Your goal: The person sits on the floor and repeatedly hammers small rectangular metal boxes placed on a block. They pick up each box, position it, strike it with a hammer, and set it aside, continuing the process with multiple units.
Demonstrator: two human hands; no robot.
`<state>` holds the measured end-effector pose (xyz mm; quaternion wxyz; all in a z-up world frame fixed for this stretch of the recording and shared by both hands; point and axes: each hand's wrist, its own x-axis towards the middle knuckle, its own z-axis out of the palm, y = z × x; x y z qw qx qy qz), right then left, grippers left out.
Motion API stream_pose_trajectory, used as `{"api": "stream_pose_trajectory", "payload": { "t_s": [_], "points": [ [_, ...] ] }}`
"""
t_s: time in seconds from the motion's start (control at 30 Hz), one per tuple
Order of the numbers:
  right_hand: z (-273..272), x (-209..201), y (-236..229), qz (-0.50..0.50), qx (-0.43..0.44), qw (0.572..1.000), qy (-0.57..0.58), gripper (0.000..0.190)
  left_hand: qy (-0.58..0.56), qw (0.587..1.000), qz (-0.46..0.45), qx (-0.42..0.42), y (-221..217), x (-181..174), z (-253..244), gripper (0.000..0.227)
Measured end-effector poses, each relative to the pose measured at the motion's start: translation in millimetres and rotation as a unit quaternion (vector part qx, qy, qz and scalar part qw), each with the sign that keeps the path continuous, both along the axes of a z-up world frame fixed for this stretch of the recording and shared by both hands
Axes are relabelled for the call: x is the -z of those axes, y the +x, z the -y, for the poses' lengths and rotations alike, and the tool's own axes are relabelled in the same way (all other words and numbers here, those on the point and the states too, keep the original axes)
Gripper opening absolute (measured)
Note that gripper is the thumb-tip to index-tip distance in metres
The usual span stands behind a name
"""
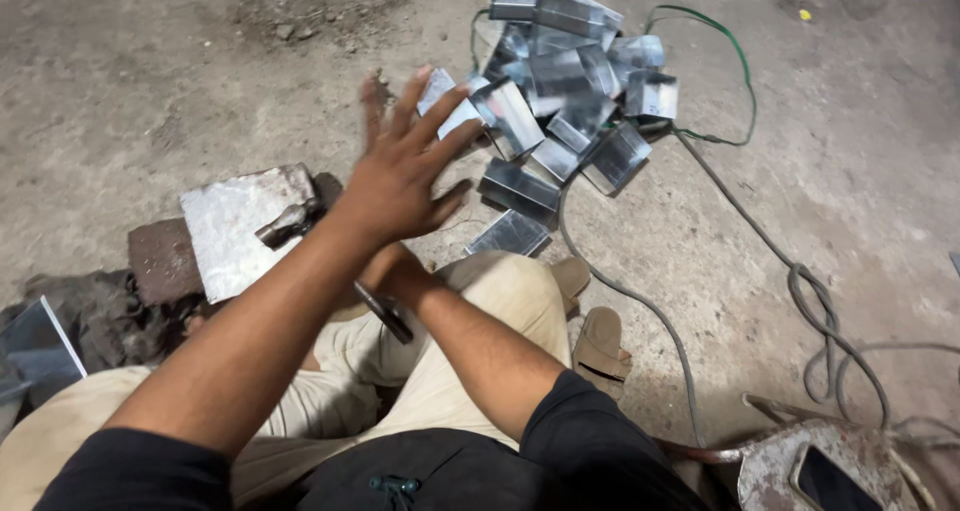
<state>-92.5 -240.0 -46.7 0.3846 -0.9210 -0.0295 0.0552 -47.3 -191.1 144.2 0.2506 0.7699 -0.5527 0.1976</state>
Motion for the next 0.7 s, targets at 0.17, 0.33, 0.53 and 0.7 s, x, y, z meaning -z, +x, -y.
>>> {"api": "stream_pose_trajectory", "payload": {
  "t_s": [0.17, 0.33, 0.53, 0.7],
  "points": [
    [-9.4, 15.3, 4.0, 0.029, 0.058, 0.997, 0.043, 0.098, 0.030, 0.967, -0.150, -0.205, 42.4, 67.4, -152.5, 0.074],
    [-6.2, 24.8, 4.1, 0.042, 0.019, 0.999, 0.015, 0.102, -0.087, 0.870, -0.238, -0.423, 58.7, 122.2, -359.6, 0.063],
    [-1.1, -7.2, 0.8, 0.003, 0.074, 0.997, 0.007, 0.096, -0.101, 0.664, -0.387, -0.632, 33.9, 210.8, -493.1, 0.061],
    [-4.7, -18.2, -1.0, -0.008, 0.084, 0.996, -0.006, 0.090, -0.019, 0.615, -0.360, -0.702, 8.1, 240.1, -486.5, 0.067]
  ]
}}
